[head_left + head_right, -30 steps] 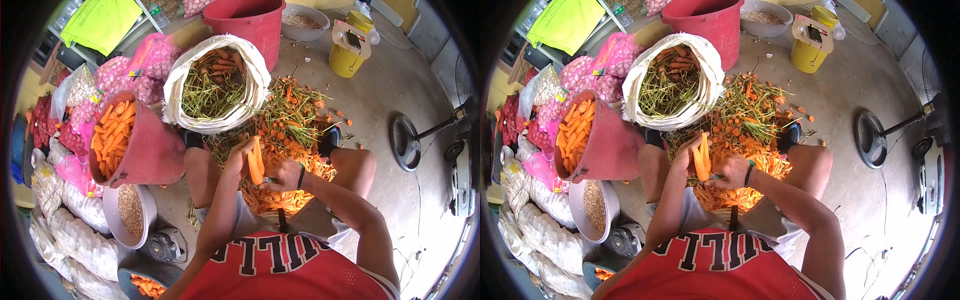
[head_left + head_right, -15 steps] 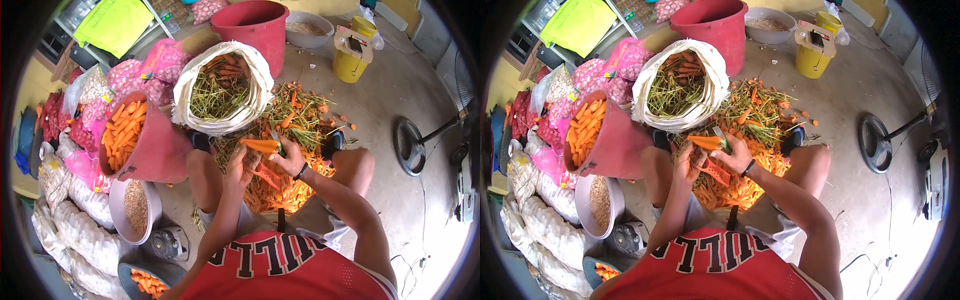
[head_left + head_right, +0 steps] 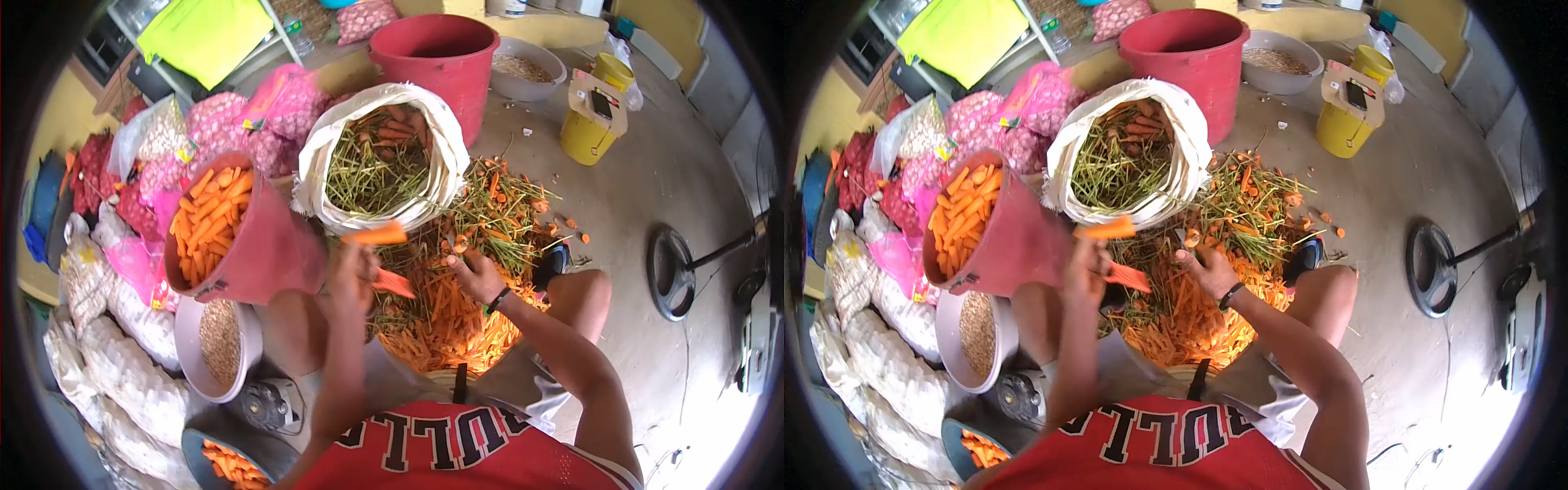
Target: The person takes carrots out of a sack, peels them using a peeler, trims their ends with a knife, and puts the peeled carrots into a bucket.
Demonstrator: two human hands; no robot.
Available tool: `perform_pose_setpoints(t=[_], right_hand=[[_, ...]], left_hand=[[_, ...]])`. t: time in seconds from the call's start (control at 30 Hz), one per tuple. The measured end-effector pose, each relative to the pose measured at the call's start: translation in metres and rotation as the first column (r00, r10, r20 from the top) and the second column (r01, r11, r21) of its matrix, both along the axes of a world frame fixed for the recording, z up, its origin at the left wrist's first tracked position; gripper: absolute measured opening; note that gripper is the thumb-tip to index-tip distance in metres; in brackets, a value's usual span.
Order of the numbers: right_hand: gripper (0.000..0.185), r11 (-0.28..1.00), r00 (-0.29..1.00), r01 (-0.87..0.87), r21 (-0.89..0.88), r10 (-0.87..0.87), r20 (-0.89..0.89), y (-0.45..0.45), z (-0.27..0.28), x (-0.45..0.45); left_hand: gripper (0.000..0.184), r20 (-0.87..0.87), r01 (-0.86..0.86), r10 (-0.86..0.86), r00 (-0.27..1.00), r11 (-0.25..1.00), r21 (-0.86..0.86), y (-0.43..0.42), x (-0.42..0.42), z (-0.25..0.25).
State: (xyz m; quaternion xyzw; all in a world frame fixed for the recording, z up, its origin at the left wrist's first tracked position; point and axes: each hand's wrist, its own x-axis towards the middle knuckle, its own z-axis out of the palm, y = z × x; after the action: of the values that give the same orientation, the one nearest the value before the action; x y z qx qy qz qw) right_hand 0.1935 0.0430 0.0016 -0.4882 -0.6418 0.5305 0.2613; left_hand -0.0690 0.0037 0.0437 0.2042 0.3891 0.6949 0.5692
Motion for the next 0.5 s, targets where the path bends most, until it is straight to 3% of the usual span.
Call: perform_pose_setpoints(t=[0.03,0.07,0.13,0.2,0.3,0.33,0.4,0.5], right_hand=[[0.052,1.000,0.994,-0.018,-0.021,0.020,0.109,0.003,0.008,0.001],[0.053,0.989,0.963,-0.095,-0.110,0.120,0.243,0.009,0.018,0.004],[0.052,0.985,0.942,-0.159,-0.060,0.170,0.289,0.012,0.008,0.006],[0.057,0.958,0.895,-0.223,-0.179,0.274,0.353,0.016,0.034,0.001],[0.062,0.942,0.876,-0.297,0.158,0.202,0.439,0.027,-0.001,-0.002],[0.060,0.957,0.940,-0.269,0.111,0.235,0.248,0.031,0.000,-0.004],[0.054,0.973,0.961,-0.232,0.005,0.230,-0.153,0.041,0.017,-0.006],[0.046,0.919,0.861,-0.146,-0.366,-0.064,-0.505,0.042,0.062,-0.010]], left_hand=[[0.020,-0.002,-0.039,0.039,0.999,0.999,0.029,0.008,-0.028,0.006],[0.029,-0.035,-0.080,0.087,0.996,0.981,0.176,0.017,-0.063,0.004],[0.036,0.143,-0.252,0.216,0.966,0.907,0.338,0.030,-0.126,0.018],[0.042,0.352,-0.606,0.513,0.783,0.757,0.246,0.040,-0.122,0.078],[0.037,0.107,-0.366,0.350,0.931,0.897,0.247,0.048,-0.088,0.087],[0.033,0.066,-0.198,0.187,0.980,0.949,0.246,0.051,-0.078,0.070],[0.031,0.109,-0.064,0.059,0.992,0.997,0.044,0.060,-0.025,0.056],[0.034,0.263,0.208,-0.271,0.926,0.947,0.243,0.071,0.044,0.040]])
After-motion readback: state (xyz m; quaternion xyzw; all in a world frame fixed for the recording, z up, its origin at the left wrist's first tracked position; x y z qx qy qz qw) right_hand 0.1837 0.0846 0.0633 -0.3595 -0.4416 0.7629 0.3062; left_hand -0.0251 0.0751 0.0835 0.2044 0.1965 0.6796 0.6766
